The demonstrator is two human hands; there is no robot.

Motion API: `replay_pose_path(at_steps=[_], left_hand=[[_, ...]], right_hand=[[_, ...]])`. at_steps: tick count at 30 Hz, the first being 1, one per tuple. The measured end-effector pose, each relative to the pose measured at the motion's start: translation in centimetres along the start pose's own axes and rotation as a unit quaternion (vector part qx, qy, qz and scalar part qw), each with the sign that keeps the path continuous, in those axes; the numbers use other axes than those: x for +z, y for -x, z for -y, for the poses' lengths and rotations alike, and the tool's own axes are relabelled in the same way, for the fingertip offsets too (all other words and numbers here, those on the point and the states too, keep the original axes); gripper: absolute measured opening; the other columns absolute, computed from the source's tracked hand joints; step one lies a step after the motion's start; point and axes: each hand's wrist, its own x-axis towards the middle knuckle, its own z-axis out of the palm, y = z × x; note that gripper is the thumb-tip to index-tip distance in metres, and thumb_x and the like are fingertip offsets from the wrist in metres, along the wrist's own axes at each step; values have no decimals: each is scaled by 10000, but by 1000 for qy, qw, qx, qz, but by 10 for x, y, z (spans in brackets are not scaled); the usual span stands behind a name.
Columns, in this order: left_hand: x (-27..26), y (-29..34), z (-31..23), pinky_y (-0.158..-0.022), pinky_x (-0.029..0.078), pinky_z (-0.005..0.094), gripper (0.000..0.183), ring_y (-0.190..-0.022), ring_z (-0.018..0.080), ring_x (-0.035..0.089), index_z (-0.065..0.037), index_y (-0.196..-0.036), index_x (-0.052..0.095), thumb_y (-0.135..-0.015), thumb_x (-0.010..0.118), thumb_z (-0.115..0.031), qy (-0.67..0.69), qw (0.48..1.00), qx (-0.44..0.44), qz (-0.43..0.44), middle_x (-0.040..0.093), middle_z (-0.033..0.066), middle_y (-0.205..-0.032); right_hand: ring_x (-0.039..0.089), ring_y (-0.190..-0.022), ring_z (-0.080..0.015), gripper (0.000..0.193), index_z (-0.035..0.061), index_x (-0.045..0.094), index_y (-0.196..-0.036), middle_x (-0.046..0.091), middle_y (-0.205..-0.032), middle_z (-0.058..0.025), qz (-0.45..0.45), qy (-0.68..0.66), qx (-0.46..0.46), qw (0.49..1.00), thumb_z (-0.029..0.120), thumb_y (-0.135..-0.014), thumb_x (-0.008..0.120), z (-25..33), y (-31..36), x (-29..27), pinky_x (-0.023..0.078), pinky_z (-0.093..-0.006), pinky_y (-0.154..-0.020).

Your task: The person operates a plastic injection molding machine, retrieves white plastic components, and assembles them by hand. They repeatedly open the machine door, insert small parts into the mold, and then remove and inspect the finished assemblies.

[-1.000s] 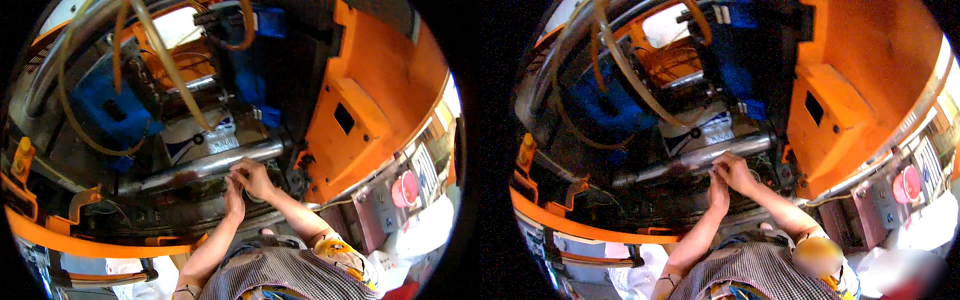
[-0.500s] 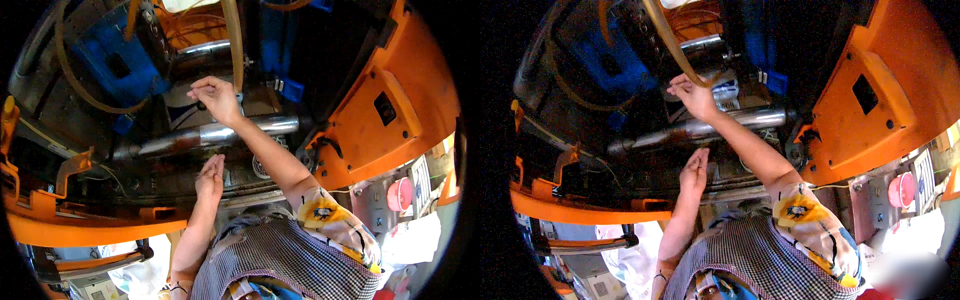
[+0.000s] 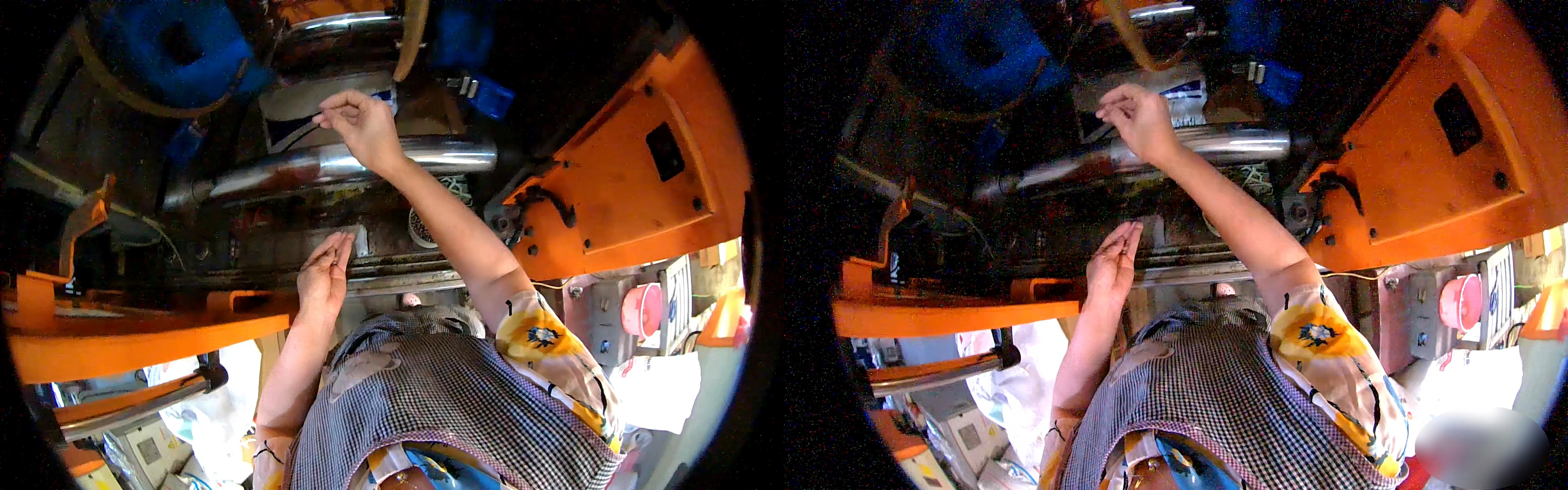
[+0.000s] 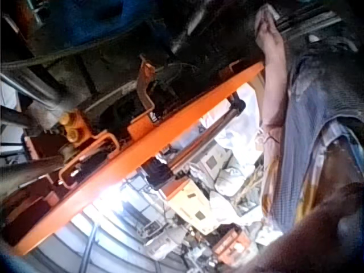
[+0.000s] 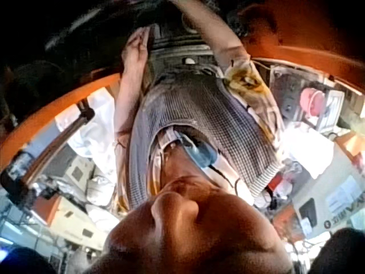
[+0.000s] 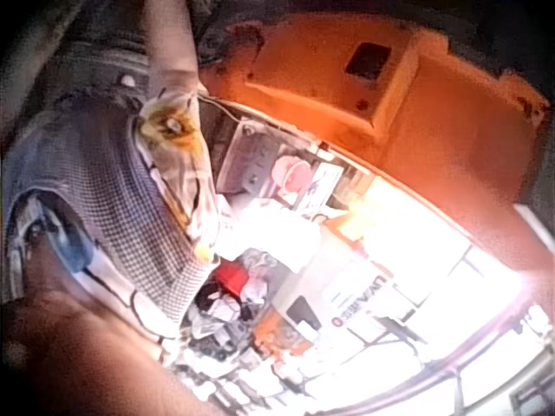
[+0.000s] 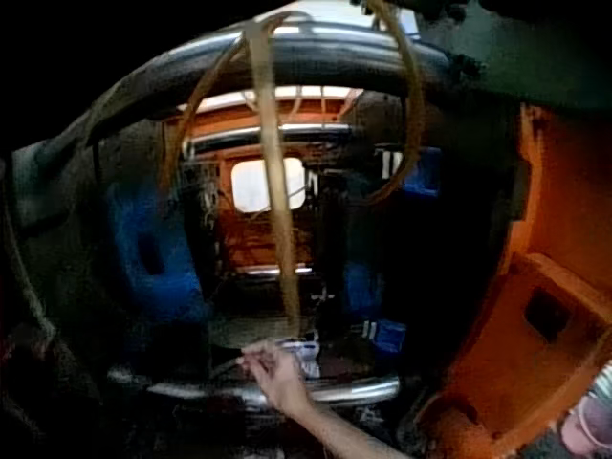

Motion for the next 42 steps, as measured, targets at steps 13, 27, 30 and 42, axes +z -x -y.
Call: replay_pose_path(at_steps=[13, 27, 30, 42], left_hand=[[-51, 79, -11, -1040, 353, 424, 271, -1137, 356, 487, 149, -1074, 502, -915, 417, -53, -90, 986, -99, 102, 528, 240, -1144], [-64, 134, -9, -1010, 383, 391, 342, -1127, 313, 514, 146, -1107, 498, -962, 380, -140, -183, 971, -126, 87, 542, 249, -1153], [-70, 137, -8, -1000, 391, 358, 334, -1118, 282, 527, 132, -1116, 510, -963, 376, -132, -196, 970, -117, 87, 553, 226, -1160], [-77, 144, -6, -874, 458, 288, 292, -964, 200, 605, 63, -1070, 580, -949, 415, -145, -250, 963, -88, -46, 632, 134, -1045]], right_hand=[[657, -788, -148, 102, -55, 595, -922, 671, -843, -134, -25, 39, -17, 999, -25, -839, 545, -14, -18, 28, 522, -246, -705], [626, -809, -150, 159, -19, 571, -965, 662, -857, -100, -238, -44, -76, 967, -22, -809, 600, -11, -120, 80, 491, -253, -727], [628, -765, -165, 167, -4, 579, -945, 664, -830, -112, -274, -38, -122, 953, -11, -783, 619, -10, -156, 86, 495, -280, -685], [639, -798, -239, 166, 14, 589, -908, 675, -825, -88, -352, 43, -86, 931, 49, -760, 657, -9, -282, 92, 470, -338, -706]])
